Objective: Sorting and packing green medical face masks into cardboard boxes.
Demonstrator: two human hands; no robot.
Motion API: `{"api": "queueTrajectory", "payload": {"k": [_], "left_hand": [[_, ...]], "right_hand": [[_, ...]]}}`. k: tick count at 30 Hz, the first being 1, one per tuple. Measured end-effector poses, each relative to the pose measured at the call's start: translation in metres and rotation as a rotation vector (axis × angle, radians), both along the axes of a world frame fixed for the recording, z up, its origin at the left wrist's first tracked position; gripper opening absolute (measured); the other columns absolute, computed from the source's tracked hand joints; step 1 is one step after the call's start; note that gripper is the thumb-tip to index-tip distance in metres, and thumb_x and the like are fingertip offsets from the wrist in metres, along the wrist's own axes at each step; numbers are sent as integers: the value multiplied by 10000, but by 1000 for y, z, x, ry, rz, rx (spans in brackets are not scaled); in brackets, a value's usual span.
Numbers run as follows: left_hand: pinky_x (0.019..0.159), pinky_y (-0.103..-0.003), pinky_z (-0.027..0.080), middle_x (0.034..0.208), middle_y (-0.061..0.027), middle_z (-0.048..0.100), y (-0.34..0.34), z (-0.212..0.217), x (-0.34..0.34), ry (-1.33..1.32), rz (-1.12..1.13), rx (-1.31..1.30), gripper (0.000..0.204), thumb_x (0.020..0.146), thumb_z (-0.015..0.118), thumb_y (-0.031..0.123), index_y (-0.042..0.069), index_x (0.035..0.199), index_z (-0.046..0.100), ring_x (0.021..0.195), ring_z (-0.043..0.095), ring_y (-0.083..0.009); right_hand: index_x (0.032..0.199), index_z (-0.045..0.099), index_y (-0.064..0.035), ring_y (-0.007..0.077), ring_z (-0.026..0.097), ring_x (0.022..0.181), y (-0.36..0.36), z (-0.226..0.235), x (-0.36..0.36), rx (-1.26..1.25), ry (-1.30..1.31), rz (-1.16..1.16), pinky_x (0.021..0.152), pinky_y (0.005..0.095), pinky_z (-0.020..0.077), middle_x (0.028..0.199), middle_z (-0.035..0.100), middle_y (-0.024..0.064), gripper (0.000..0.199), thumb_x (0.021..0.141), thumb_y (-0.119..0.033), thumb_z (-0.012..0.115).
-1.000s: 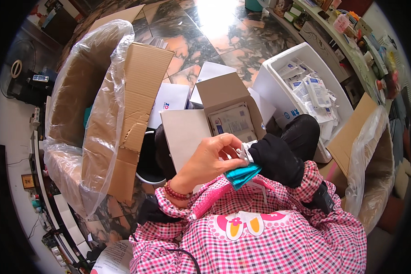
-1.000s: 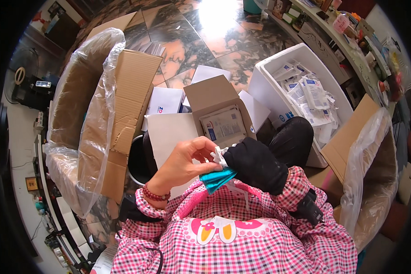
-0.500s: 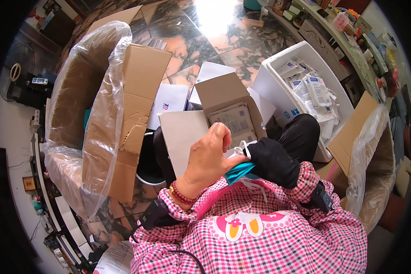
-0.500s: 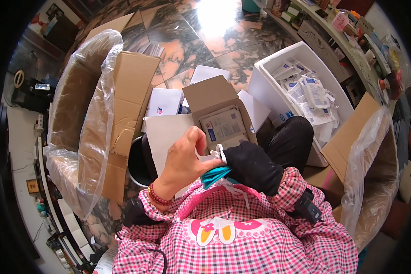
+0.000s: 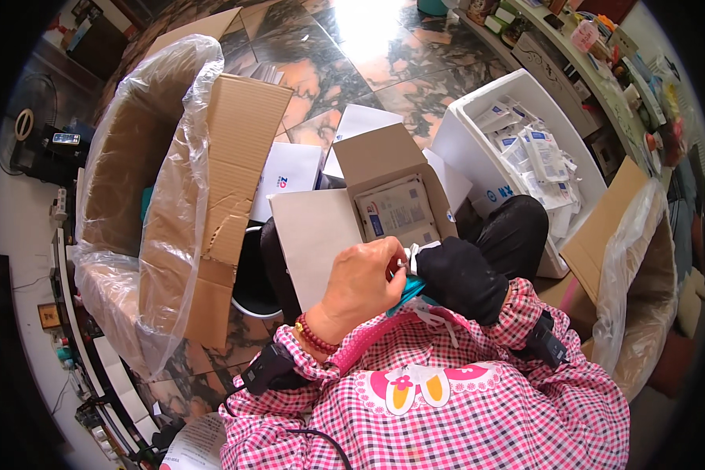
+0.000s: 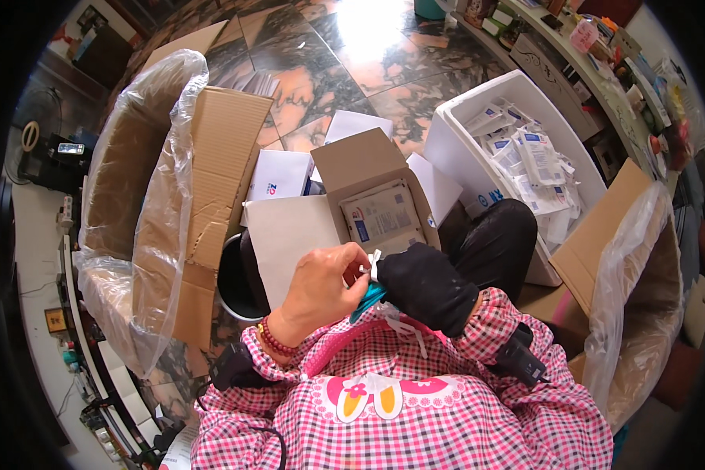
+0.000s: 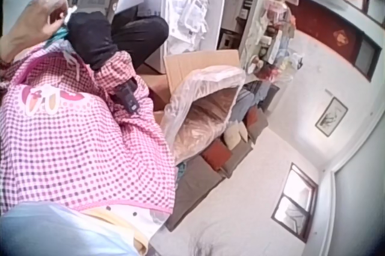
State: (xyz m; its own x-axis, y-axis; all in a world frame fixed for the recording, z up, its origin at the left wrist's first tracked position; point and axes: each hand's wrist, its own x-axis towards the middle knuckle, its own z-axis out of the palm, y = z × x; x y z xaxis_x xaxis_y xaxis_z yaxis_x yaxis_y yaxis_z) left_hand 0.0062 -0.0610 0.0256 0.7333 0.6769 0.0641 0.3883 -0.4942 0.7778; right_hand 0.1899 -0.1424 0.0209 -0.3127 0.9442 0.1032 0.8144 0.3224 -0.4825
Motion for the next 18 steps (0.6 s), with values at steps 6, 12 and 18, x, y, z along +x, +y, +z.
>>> {"api": "queueTrajectory", "payload": {"k": [6, 12, 18], "left_hand": [[653, -392, 517, 744, -142, 629, 1, -12, -14, -8, -241, 30, 107, 806, 632, 79, -4, 861, 594, 679, 643, -323], [598, -418, 443, 706, -153, 515, 1, -15, -30, -144, -332, -76, 115, 854, 571, 105, -3, 827, 545, 637, 540, -339], [552, -389, 403, 668, -154, 484, 6, -9, -64, -102, -294, -187, 155, 882, 566, 118, -5, 791, 542, 583, 493, -309]], "right_hand": [[853, 678, -111, 322, 656, 689, 1, 4, 0, -18, 55, 135, 614, 427, 519, 747, 659, 122, 106, 780, -189, 682], [880, 700, -96, 342, 658, 727, -6, 4, 9, -265, 39, 241, 667, 421, 524, 777, 670, 138, 172, 780, -228, 744], [994, 712, -56, 349, 688, 765, -1, 11, 34, -473, 210, 238, 700, 385, 550, 864, 703, 174, 256, 866, -277, 724]]}}
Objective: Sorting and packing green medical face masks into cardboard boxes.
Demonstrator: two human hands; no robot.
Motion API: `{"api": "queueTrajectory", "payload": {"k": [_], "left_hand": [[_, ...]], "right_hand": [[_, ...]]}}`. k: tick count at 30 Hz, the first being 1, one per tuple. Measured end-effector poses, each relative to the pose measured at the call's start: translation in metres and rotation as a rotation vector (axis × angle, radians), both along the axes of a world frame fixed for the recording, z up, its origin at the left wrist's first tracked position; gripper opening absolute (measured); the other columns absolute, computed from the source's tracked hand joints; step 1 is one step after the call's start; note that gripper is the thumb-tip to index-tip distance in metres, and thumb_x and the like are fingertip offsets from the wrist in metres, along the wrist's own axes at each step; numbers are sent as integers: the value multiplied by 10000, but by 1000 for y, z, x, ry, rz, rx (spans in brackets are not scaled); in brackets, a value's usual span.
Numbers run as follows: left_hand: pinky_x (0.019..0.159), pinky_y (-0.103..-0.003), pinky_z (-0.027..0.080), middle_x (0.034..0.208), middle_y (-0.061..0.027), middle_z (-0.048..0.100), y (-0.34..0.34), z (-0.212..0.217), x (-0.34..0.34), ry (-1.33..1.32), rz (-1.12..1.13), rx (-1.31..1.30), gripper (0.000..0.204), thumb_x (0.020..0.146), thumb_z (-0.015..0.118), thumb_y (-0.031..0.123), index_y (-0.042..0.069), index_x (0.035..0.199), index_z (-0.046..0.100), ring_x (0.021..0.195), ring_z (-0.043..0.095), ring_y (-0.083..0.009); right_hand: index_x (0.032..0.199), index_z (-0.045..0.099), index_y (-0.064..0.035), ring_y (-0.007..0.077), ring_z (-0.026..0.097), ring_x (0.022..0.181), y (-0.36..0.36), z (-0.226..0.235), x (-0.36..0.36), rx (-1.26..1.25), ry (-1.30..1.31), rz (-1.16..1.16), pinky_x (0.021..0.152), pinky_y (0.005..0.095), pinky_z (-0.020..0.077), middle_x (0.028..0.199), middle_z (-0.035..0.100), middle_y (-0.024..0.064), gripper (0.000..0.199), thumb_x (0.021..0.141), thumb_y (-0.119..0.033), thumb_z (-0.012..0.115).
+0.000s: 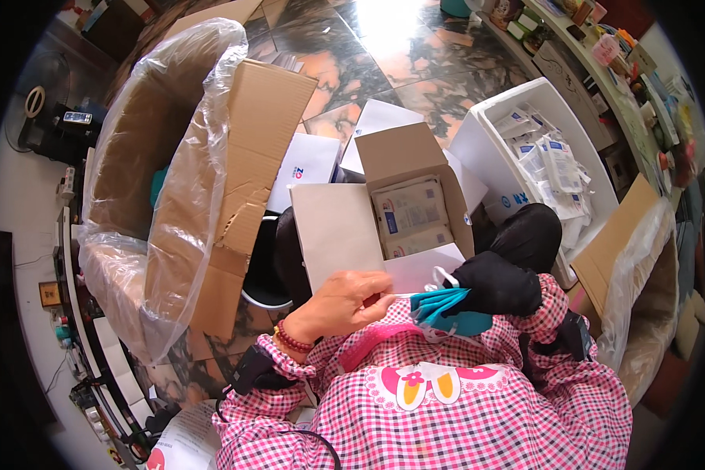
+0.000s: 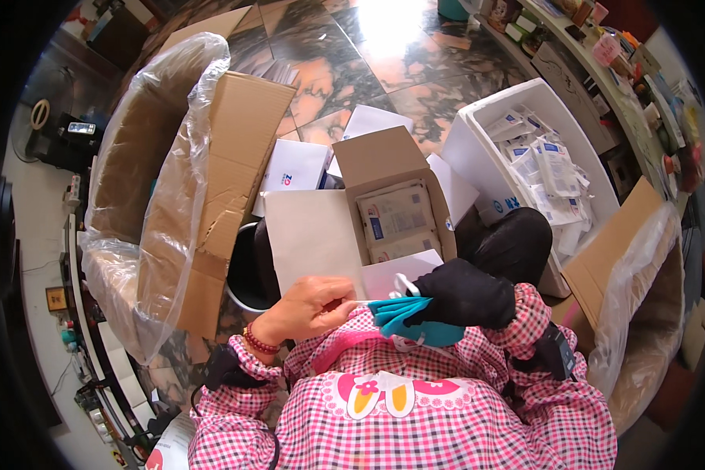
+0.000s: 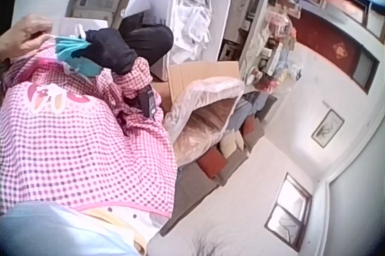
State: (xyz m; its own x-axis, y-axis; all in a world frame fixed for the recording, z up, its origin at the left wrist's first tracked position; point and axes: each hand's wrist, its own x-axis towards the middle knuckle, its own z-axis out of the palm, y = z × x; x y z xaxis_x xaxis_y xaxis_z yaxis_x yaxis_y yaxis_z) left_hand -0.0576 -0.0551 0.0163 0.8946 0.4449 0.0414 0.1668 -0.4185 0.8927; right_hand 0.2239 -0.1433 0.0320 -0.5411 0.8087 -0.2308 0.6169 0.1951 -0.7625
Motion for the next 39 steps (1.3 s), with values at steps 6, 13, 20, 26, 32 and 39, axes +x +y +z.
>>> {"api": "queueTrajectory", "payload": {"k": [6, 13, 20, 26, 32, 39], "left_hand": [[534, -350, 380, 649, -129, 454, -15, 7, -23, -43, 54, -205, 168, 885, 568, 111, -14, 772, 558, 561, 474, -252], [489, -208, 250, 633, 52, 431, -3, -11, -124, -280, 755, -434, 317, 1001, 470, 191, 77, 710, 524, 545, 338, -20], [550, -226, 451, 720, -9, 627, -1, -158, -162, 236, 1299, -256, 178, 975, 583, 192, 44, 939, 675, 603, 566, -86], [632, -306, 561, 773, -107, 702, 27, -211, -192, 362, 1218, -3, 194, 905, 615, 92, 0, 1067, 668, 714, 692, -191], [771, -301, 549, 979, -142, 703, 22, -199, -173, 342, 1255, 153, 420, 907, 650, 90, -8, 1298, 533, 874, 692, -233], [635, -275, 505, 902, -85, 682, -54, -22, -42, -171, 1011, 320, 241, 852, 734, 84, 44, 1077, 658, 652, 600, -160]], "right_hand": [[982, 711, -33, 298, 702, 767, 2, -3, 0, -188, 185, -35, 724, 354, 556, 883, 712, 168, 204, 856, -190, 750], [1052, 699, -18, 198, 695, 883, -28, -74, 69, -186, 807, -602, 807, 333, 555, 961, 720, 92, 211, 888, -150, 693], [1080, 687, -10, 176, 685, 844, 26, 30, 23, -30, 396, -928, 773, 323, 528, 937, 722, 96, 241, 898, -168, 690], [1088, 683, -6, 223, 705, 823, 44, 47, 19, 215, 105, -810, 751, 338, 546, 921, 721, 147, 319, 871, -235, 733], [1034, 692, 15, 199, 705, 779, 47, 67, 8, 246, 44, -811, 716, 327, 551, 882, 725, 147, 274, 863, -195, 738], [1022, 702, -2, 182, 701, 755, 50, 66, 14, 312, -8, -860, 712, 314, 552, 863, 729, 120, 258, 863, -202, 743]]}}
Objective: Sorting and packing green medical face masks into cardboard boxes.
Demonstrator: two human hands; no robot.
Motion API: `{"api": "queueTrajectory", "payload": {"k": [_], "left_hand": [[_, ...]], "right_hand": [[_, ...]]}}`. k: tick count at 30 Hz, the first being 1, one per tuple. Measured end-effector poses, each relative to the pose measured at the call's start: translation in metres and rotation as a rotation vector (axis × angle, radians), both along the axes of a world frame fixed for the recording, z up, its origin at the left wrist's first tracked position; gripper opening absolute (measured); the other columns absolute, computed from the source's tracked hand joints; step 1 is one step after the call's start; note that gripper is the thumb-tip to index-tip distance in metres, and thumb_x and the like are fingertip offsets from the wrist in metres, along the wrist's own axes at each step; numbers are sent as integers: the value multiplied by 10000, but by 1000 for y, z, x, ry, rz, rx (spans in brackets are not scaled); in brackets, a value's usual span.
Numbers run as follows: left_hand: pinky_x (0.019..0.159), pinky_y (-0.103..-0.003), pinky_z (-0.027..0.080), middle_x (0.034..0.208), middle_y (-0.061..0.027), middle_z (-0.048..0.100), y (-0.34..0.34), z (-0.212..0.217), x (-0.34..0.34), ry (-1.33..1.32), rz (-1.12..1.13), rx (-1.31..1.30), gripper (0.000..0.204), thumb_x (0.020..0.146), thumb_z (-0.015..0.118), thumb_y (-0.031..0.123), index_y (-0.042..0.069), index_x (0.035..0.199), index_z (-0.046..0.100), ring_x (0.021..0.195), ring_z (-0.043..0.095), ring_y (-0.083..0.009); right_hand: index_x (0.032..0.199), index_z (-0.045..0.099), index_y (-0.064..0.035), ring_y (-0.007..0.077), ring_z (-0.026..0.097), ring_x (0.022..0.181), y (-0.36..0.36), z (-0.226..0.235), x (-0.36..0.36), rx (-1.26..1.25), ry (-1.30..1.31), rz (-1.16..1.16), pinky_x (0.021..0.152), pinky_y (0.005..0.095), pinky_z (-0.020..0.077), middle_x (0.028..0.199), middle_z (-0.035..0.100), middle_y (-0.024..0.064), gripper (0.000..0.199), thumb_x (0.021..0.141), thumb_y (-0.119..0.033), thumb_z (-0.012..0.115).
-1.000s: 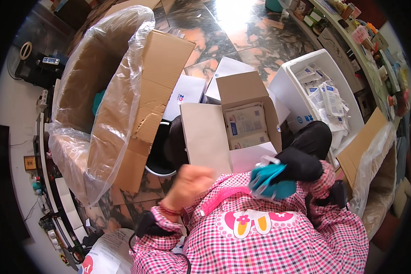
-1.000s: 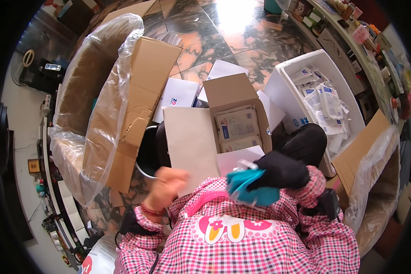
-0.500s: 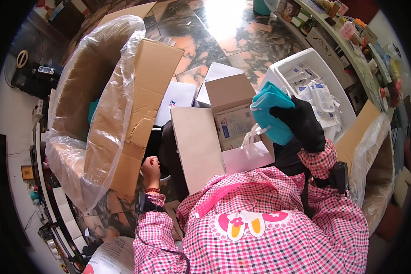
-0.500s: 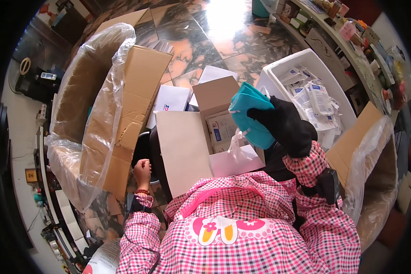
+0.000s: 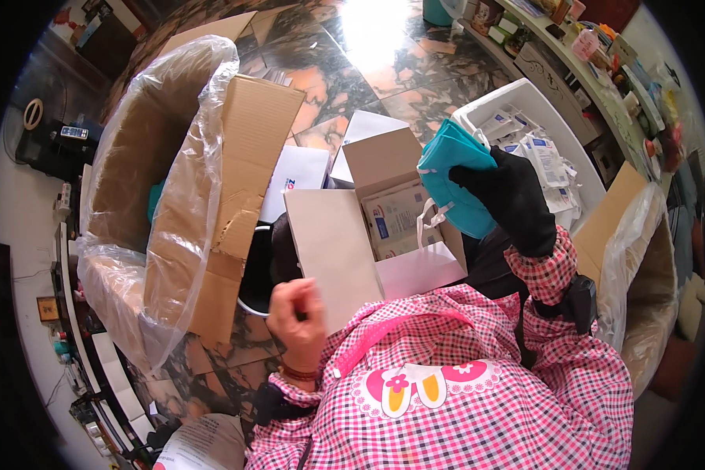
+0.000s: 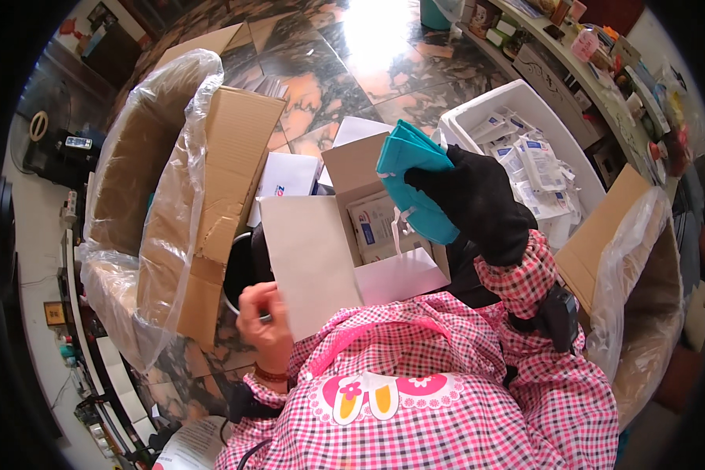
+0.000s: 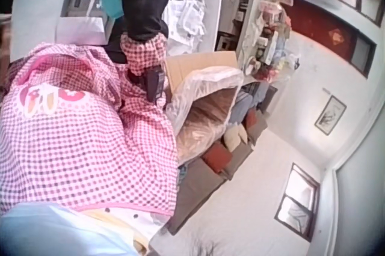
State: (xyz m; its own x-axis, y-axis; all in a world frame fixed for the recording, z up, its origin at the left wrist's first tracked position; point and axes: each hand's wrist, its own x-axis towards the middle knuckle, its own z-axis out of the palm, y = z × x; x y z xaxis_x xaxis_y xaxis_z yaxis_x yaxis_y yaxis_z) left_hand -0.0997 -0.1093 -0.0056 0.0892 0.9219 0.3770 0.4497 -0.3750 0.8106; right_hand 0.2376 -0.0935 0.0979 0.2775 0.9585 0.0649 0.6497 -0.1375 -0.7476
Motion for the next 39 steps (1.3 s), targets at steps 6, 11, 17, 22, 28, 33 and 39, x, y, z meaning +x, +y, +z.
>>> {"api": "queueTrajectory", "payload": {"k": [6, 11, 17, 22, 28, 33, 39], "left_hand": [[959, -416, 474, 1295, -202, 557, 37, 33, 113, -18, -441, -24, 835, 743, 842, 120, 11, 1418, 362, 1201, 575, -344], [675, -391, 523, 841, -153, 670, 49, 6, 135, -129, -783, -300, 240, 981, 593, 182, 24, 1131, 493, 762, 685, -314], [627, -278, 494, 768, -64, 570, 45, -3, 110, -115, -959, -560, 248, 1067, 420, 189, 7, 944, 533, 694, 600, -153], [655, -269, 512, 745, -47, 532, 50, -15, 86, 2, -996, -615, 262, 1069, 416, 188, 17, 902, 521, 695, 581, -132], [658, -236, 524, 762, -8, 545, 52, -11, 65, -135, -930, -839, 263, 1063, 437, 179, 1, 926, 572, 675, 568, -84], [567, -227, 491, 689, -1, 555, 70, 0, 41, -25, -742, -750, 285, 1049, 476, 174, 2, 875, 622, 601, 561, -67], [551, -275, 496, 723, -56, 543, 73, 18, 51, 268, -772, -433, 170, 998, 517, 102, -4, 873, 563, 565, 560, -134]], "right_hand": [[1053, 704, -16, 241, 728, 769, -6, 25, -32, -71, 124, 75, 700, 340, 556, 866, 726, 171, 359, 852, -309, 749], [994, 708, -2, 188, 714, 742, -13, 25, 0, 60, 102, 10, 680, 328, 556, 822, 724, 139, 312, 855, -279, 752], [1066, 715, -5, 118, 664, 842, -22, 16, 49, 195, 430, -218, 800, 295, 533, 937, 717, 61, 247, 897, -186, 712], [1093, 713, 13, 123, 663, 828, -20, 6, 69, 204, 478, -318, 789, 287, 529, 956, 714, 71, 311, 896, -228, 714], [1054, 733, 5, 142, 675, 858, -24, -20, 99, 311, 446, -373, 820, 298, 527, 964, 722, 79, 270, 868, -191, 740], [1115, 708, -1, 141, 670, 893, -34, -30, 99, 360, 541, -398, 839, 293, 520, 999, 714, 73, 292, 887, -183, 719], [1143, 692, -28, 134, 652, 924, -40, -27, 52, 94, 636, -109, 870, 304, 513, 996, 705, 51, 323, 860, -177, 735]]}}
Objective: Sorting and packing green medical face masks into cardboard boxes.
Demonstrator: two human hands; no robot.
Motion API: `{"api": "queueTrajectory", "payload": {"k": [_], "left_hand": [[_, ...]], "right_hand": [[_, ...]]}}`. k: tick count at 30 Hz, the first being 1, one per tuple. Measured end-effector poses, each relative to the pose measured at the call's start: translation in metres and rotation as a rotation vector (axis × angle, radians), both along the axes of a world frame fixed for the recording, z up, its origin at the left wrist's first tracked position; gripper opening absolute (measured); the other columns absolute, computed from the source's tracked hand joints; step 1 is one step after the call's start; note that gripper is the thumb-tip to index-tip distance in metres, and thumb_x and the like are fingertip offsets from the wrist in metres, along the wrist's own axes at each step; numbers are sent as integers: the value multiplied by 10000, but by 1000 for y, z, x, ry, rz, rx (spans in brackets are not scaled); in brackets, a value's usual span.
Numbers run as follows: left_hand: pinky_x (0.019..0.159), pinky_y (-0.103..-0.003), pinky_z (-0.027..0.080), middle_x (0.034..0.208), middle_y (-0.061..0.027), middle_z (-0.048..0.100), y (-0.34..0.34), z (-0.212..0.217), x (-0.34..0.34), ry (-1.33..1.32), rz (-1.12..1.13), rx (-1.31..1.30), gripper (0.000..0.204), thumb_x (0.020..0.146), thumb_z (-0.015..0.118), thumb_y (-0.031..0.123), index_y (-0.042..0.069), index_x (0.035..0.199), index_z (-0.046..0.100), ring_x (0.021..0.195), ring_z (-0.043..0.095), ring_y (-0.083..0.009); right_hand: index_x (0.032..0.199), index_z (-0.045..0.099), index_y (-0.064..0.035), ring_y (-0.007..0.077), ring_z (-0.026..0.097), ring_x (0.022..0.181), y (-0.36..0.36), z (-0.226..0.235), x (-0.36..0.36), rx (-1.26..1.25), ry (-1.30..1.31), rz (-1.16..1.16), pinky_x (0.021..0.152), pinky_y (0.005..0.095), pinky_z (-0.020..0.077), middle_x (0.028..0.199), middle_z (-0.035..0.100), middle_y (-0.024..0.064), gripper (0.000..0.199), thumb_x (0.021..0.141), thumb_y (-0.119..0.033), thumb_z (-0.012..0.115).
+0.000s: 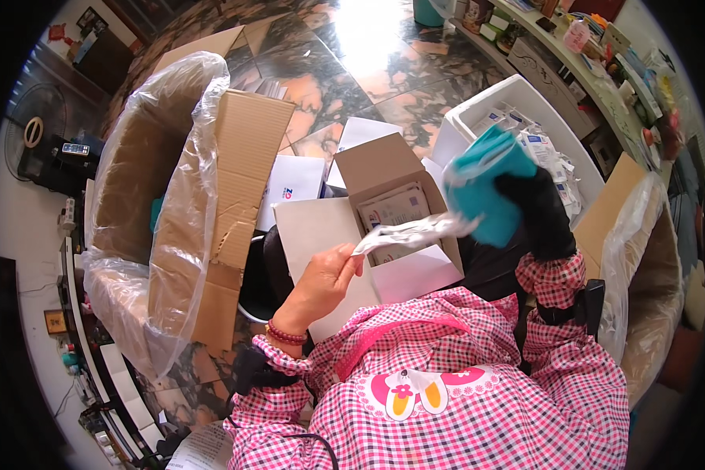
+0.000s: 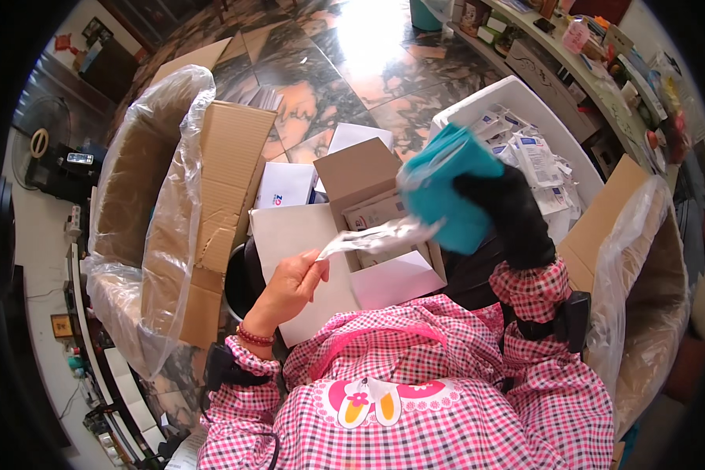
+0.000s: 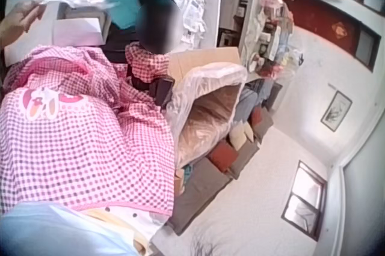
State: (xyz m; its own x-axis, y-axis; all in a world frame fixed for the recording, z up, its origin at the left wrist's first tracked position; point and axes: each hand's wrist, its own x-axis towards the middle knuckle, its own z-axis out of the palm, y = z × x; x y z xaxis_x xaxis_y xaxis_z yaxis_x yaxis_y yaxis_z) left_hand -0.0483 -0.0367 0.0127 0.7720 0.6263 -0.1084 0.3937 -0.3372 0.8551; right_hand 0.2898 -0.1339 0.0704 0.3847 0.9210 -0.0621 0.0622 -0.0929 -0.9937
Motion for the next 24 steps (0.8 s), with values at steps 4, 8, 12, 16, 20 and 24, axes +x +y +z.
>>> {"api": "queueTrajectory", "payload": {"k": [4, 8, 12, 16, 20, 24], "left_hand": [[705, -391, 517, 896, -172, 600, -6, 5, 17, 51, -71, 359, 58, 939, 542, 55, 19, 970, 575, 820, 617, -334], [801, -404, 537, 1056, -173, 630, -12, 21, 35, -74, -221, 298, 253, 887, 609, 72, 45, 1138, 592, 934, 636, -352], [835, -319, 530, 1058, -112, 685, -11, 21, 31, -283, -225, 134, 307, 822, 716, 77, 48, 1119, 642, 898, 661, -270], [807, -332, 536, 1027, -112, 673, -12, 14, 29, -84, -334, 477, 320, 817, 715, 111, 65, 1122, 631, 918, 654, -278], [771, -351, 547, 988, -117, 635, -22, 13, 30, -55, -359, 540, 313, 780, 707, 121, 54, 1070, 610, 914, 650, -281], [739, -361, 566, 975, -147, 615, -21, 29, 26, -179, -388, 548, 267, 813, 681, 96, -7, 1038, 582, 879, 647, -292]], "right_hand": [[1164, 674, -21, 157, 645, 997, 9, 22, -33, -46, 67, 427, 906, 326, 513, 1073, 696, 57, 355, 849, -166, 750], [1236, 606, -12, 178, 660, 959, 20, 22, -78, -359, 143, 573, 869, 338, 541, 1067, 691, 93, 489, 807, -148, 798], [1253, 596, 6, 193, 677, 921, 21, -28, -91, -327, 344, 700, 869, 336, 539, 1073, 698, 120, 524, 810, -186, 801], [1298, 579, 0, 212, 661, 992, 18, -62, -86, -535, 283, 865, 916, 354, 521, 1166, 678, 136, 491, 876, -207, 724], [1300, 578, -2, 212, 661, 996, 6, -46, -88, -527, 303, 886, 919, 356, 522, 1172, 675, 135, 482, 883, -202, 712], [1301, 576, -3, 212, 661, 1001, -7, -41, -95, -502, 410, 815, 921, 357, 522, 1179, 672, 133, 472, 890, -198, 701]]}}
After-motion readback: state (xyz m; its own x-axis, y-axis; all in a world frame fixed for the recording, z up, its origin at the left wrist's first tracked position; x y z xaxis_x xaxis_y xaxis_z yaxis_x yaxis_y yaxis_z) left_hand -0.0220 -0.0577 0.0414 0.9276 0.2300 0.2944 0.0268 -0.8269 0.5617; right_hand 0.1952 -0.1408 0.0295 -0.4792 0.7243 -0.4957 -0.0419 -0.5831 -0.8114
